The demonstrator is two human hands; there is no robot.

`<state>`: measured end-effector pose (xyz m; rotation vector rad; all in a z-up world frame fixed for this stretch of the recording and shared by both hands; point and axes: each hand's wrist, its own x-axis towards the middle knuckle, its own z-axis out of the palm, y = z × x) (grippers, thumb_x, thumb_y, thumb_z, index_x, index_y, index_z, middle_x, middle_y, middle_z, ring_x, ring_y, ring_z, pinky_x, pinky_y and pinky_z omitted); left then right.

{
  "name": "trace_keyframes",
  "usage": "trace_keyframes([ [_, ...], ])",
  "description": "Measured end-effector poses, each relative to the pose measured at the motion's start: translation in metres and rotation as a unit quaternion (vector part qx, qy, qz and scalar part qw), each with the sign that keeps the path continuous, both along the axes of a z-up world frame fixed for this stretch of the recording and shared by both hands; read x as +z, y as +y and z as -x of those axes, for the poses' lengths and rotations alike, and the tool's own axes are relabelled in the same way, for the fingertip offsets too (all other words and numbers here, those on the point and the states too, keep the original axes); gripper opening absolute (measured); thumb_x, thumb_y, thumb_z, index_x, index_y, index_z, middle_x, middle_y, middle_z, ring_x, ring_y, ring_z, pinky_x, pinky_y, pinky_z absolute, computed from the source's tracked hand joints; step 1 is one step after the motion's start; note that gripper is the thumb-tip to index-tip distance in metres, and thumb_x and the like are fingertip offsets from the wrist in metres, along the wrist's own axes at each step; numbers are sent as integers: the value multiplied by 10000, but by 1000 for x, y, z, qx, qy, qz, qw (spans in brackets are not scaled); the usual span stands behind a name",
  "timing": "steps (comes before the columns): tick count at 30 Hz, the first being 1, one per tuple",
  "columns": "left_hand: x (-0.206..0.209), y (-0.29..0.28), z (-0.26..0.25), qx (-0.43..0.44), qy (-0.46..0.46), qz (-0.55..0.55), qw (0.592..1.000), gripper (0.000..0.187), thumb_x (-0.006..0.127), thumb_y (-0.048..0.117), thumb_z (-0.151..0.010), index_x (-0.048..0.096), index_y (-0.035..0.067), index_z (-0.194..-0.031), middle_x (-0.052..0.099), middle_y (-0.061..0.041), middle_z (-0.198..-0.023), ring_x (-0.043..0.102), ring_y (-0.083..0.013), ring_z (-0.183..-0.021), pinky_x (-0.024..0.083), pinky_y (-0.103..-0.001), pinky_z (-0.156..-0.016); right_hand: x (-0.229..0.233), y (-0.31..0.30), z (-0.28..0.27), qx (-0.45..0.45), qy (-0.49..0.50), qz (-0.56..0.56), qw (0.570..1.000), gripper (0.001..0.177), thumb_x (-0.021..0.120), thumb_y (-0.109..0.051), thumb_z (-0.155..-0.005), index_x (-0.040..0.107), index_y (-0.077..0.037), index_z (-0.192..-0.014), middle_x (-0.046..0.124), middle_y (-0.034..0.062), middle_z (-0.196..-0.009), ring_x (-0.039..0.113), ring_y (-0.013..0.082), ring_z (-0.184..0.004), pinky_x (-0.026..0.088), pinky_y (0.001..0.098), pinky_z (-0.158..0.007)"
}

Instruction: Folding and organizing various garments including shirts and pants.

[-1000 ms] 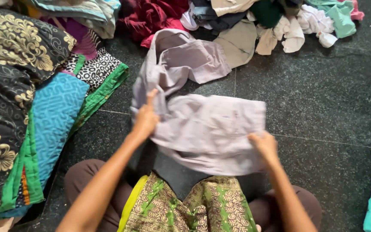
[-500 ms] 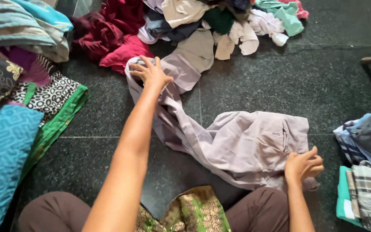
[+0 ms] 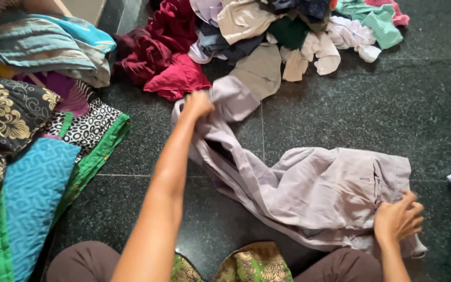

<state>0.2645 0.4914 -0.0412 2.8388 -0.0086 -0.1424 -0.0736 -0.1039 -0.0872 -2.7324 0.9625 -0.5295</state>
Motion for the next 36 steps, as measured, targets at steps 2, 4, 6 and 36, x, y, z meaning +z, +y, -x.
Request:
trace_keyframes([
  [2, 31, 5, 0, -25, -98, 17, 995, 346, 740, 270, -785, 755, -14, -981, 727, -277, -1057, 711, -435, -1011, 569, -533, -907, -2, -7, 10, 6, 1, -8, 1000, 492, 710, -180, -892, 500, -145, -1336, 517, 225, -1377, 484, 491, -1235, 364, 671, -1003],
  [4, 104, 10, 8, 18, -410, 80, 908, 195, 619, 37, -658, 729, 16, -818, 687, -212, -935, 652, -424, -902, 489, -574, -807, -5, -15, 14, 22, -28, -12, 999, 476, 712, -166, -889, 512, -148, -1320, 527, 213, -1342, 506, 472, -1238, 368, 664, -1018],
  [6, 175, 40, 62, 66, -421, 47, 904, 147, 657, 92, -764, 715, -17, -845, 674, -246, -975, 635, -454, -932, 483, -576, -815, -21, -22, 12, 26, -48, -11, 998, 427, 705, -155, -895, 530, -147, -1284, 531, 204, -1321, 512, 460, -1243, 370, 655, -1020],
  [36, 135, 144, 124, -224, 150, -163, 949, 239, 729, 259, -829, 734, 246, -1067, 782, -26, -1057, 745, -262, -977, 601, -411, -869, 155, -121, -79, 452, 208, 87, 863, 274, 694, -79, -797, 761, -194, -1036, 713, 21, -1032, 686, 240, -958, 572, 368, -834],
])
